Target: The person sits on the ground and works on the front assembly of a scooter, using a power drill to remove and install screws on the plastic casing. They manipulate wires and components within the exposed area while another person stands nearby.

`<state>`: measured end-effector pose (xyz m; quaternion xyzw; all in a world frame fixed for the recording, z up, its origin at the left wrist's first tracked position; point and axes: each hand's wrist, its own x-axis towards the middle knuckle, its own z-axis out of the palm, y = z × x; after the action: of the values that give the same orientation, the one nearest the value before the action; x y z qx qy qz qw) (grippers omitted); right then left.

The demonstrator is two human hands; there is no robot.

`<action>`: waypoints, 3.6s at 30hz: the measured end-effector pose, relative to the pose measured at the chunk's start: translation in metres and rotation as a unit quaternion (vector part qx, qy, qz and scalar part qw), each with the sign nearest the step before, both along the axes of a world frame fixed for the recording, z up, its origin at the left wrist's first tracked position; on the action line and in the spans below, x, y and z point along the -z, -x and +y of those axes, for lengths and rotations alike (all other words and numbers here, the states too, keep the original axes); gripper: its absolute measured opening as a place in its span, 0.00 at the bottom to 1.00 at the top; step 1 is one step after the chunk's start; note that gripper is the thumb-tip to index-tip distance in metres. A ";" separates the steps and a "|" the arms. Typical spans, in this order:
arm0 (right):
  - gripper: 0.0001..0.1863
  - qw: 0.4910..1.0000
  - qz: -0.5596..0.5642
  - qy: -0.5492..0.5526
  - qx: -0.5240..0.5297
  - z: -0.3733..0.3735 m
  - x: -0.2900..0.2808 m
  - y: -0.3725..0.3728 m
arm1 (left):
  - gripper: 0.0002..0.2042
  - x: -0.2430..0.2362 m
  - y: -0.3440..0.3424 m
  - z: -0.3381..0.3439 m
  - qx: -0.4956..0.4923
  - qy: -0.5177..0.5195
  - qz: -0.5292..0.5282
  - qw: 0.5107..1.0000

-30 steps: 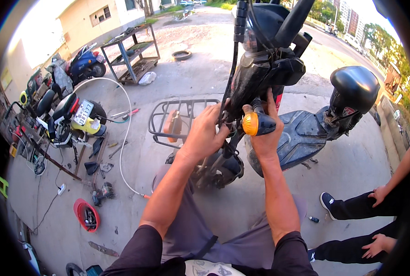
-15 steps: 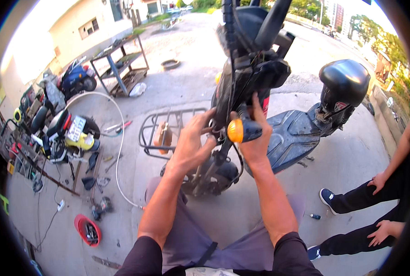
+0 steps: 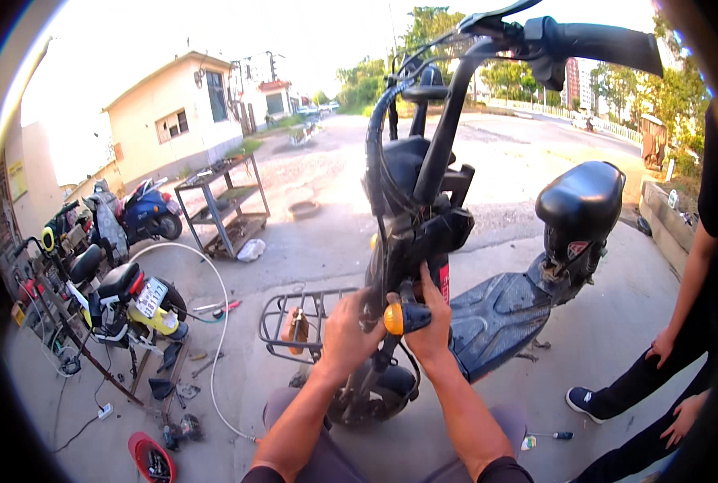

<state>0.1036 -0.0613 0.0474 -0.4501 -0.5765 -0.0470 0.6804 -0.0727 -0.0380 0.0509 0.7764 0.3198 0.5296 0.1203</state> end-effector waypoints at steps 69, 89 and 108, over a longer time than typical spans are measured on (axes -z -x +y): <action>0.50 0.995 -0.005 0.087 -0.039 -0.014 -0.016 -0.012 | 0.17 -0.012 0.015 -0.005 0.034 0.059 0.062 0.996; 0.36 0.983 0.039 0.105 -0.147 -0.008 -0.014 -0.042 | 0.25 -0.010 0.003 -0.001 0.046 0.084 0.015 0.995; 0.47 0.997 0.027 0.023 -0.070 -0.012 -0.002 -0.016 | 0.22 -0.027 -0.012 -0.004 0.023 0.007 0.021 1.000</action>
<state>0.1201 -0.0734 0.0499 -0.4251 -0.5888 0.0258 0.6870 -0.0603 -0.0421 0.0779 0.7935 0.3082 0.5082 0.1307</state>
